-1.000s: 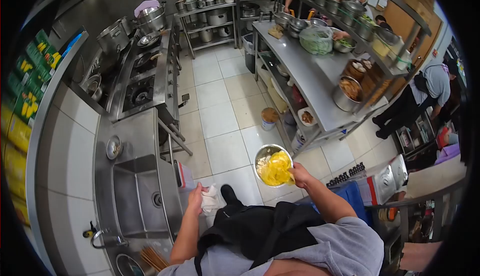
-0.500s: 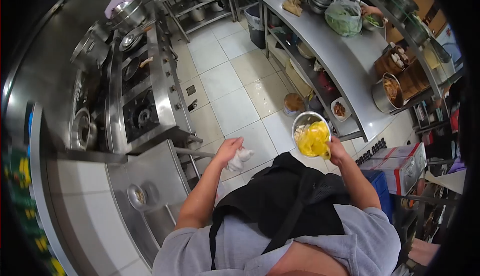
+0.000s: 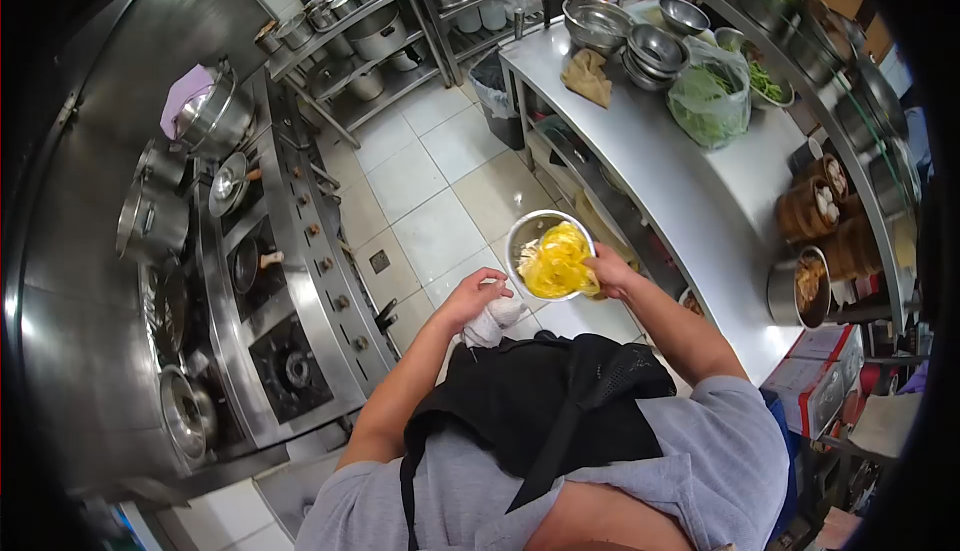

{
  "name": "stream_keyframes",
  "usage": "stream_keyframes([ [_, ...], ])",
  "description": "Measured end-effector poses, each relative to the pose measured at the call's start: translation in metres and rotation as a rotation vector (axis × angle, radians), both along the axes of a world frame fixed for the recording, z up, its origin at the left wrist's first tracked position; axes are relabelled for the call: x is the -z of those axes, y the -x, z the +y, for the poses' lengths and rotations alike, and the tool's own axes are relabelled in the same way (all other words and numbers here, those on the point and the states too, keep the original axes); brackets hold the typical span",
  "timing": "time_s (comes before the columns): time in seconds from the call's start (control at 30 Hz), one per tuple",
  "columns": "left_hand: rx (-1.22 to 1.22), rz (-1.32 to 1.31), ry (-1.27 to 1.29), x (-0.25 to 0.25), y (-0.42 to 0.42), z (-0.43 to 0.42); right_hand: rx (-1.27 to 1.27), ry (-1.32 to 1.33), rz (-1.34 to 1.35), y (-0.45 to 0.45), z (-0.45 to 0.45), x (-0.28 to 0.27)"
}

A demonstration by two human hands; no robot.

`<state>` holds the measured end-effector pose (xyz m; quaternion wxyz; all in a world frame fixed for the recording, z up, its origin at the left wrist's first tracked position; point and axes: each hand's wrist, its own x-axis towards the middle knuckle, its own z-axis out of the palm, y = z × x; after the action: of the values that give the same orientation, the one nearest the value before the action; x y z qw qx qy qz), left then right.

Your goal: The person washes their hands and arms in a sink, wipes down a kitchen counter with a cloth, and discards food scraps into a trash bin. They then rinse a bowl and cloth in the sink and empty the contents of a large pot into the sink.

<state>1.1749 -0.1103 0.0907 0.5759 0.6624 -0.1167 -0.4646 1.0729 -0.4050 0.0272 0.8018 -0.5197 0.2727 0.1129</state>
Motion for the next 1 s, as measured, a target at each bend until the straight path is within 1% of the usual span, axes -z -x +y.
stream_keyframes([
  [0.03,-0.028,0.047,0.008,-0.001,-0.023,-0.004,-0.052,0.039,0.022,-0.028,0.001,-0.004],
  [0.07,-0.024,0.041,0.016,0.003,-0.048,-0.010,-0.050,0.060,0.027,-0.054,0.003,-0.007],
  [0.13,-0.001,0.029,-0.121,0.018,-0.100,-0.017,-0.044,0.075,0.024,-0.099,0.001,-0.011],
  [0.17,-0.022,0.040,-0.039,0.017,-0.121,-0.023,-0.041,0.076,0.034,-0.123,0.001,-0.011],
  [0.23,0.072,-0.036,0.006,0.038,-0.173,-0.031,-0.052,0.099,0.035,-0.154,-0.005,-0.003],
  [0.27,0.090,-0.033,0.010,0.042,-0.198,-0.036,-0.083,0.189,0.089,-0.167,-0.011,-0.004],
  [0.3,0.144,-0.032,-0.048,0.043,-0.224,-0.048,-0.114,0.285,0.145,-0.187,-0.012,-0.026],
  [0.33,0.195,-0.022,-0.107,0.045,-0.245,-0.054,0.030,0.158,0.142,-0.199,-0.002,-0.046],
  [0.37,0.209,-0.021,-0.094,0.044,-0.268,-0.060,0.044,0.169,0.147,-0.211,0.000,-0.048],
  [0.43,0.336,0.041,-0.048,0.039,-0.319,-0.081,0.180,0.095,0.135,-0.237,-0.002,-0.040],
  [0.47,0.366,0.151,-0.074,0.032,-0.345,-0.091,0.205,0.065,0.089,-0.252,-0.006,-0.033],
  [0.5,0.386,0.153,-0.072,0.025,-0.366,-0.104,0.224,0.068,0.092,-0.264,-0.015,-0.027],
  [0.57,0.431,0.382,-0.024,0.016,-0.403,-0.123,0.237,-0.009,0.077,-0.287,-0.022,-0.021],
  [0.63,0.448,0.400,-0.013,0.047,-0.444,-0.143,0.262,0.024,0.093,-0.326,-0.033,-0.014],
  [0.67,0.526,0.405,-0.117,0.063,-0.466,-0.152,0.224,0.056,0.106,-0.350,-0.036,-0.013],
  [0.7,0.598,0.415,-0.220,0.061,-0.482,-0.160,0.178,0.088,0.124,-0.372,-0.040,-0.013],
  [0.73,0.539,0.415,-0.266,0.055,-0.499,-0.162,0.158,0.165,0.132,-0.396,-0.044,-0.015],
  [0.77,0.510,0.393,-0.243,0.061,-0.520,-0.165,0.187,0.096,0.097,-0.419,-0.054,0.028],
  [0.8,0.441,0.464,-0.281,0.058,-0.542,-0.170,0.203,0.035,0.101,-0.446,-0.058,0.027],
  [0.83,0.371,0.534,-0.340,0.052,-0.563,-0.168,0.188,0.038,0.111,-0.469,-0.062,0.021],
  [0.87,0.384,0.529,-0.390,0.046,-0.580,-0.161,0.198,-0.053,0.025,-0.493,-0.065,0.041],
  [0.9,0.325,0.459,-0.354,0.038,-0.601,-0.164,0.112,-0.074,0.029,-0.511,-0.076,0.022],
  [0.93,0.274,0.393,-0.302,0.031,-0.623,-0.173,0.129,-0.162,-0.046,-0.527,-0.084,0.016],
  [0.97,0.302,0.390,-0.312,0.023,-0.646,-0.182,0.144,-0.237,-0.114,-0.540,-0.093,0.009],
  [1.0,0.253,0.390,-0.309,0.018,-0.668,-0.189,0.169,-0.242,-0.104,-0.549,-0.103,-0.009],
])
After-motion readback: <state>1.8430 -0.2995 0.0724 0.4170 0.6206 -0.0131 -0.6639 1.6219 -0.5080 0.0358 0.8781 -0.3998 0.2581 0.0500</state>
